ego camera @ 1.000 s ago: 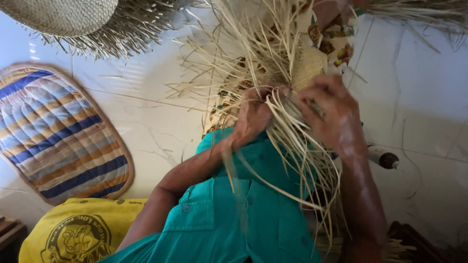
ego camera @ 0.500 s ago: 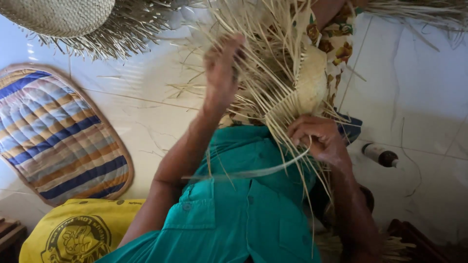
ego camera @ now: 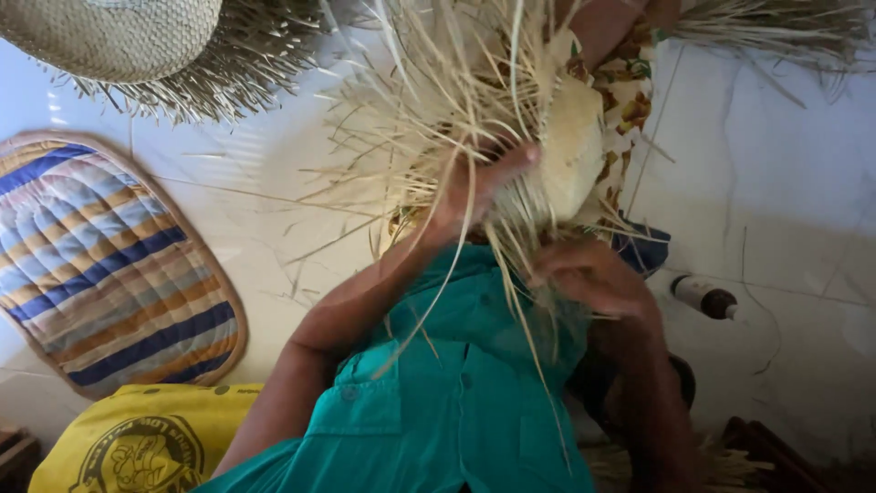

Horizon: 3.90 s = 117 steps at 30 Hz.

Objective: Weaving a straw hat by hand, interlacing dried plant fibers into a structured pattern.

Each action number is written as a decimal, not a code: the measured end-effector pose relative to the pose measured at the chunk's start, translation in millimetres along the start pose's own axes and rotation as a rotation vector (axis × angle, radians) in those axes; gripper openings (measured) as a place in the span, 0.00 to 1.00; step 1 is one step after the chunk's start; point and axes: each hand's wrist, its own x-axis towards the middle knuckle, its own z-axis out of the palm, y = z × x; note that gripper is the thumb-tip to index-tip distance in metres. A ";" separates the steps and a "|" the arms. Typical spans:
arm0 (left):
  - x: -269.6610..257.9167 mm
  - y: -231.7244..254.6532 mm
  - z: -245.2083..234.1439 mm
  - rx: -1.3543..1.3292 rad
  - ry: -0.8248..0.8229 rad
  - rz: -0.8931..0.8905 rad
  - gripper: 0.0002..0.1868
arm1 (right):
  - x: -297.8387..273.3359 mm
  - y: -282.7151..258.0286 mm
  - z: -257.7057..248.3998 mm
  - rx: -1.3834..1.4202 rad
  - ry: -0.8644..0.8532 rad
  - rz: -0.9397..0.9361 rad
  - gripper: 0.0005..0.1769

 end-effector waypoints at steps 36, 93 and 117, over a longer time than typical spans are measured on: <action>93.3 33.3 34.6 0.065 -0.017 -0.184 0.12 | 101.8 -84.2 -56.5 -1.083 0.836 -0.252 0.16; 61.4 -34.8 16.6 -0.015 -0.667 0.409 0.21 | 50.8 -91.2 -55.3 -0.154 0.830 -0.369 0.05; 124.4 53.5 -12.2 -0.002 0.255 -0.269 0.17 | 68.3 -84.5 -17.6 -1.052 0.786 -0.267 0.06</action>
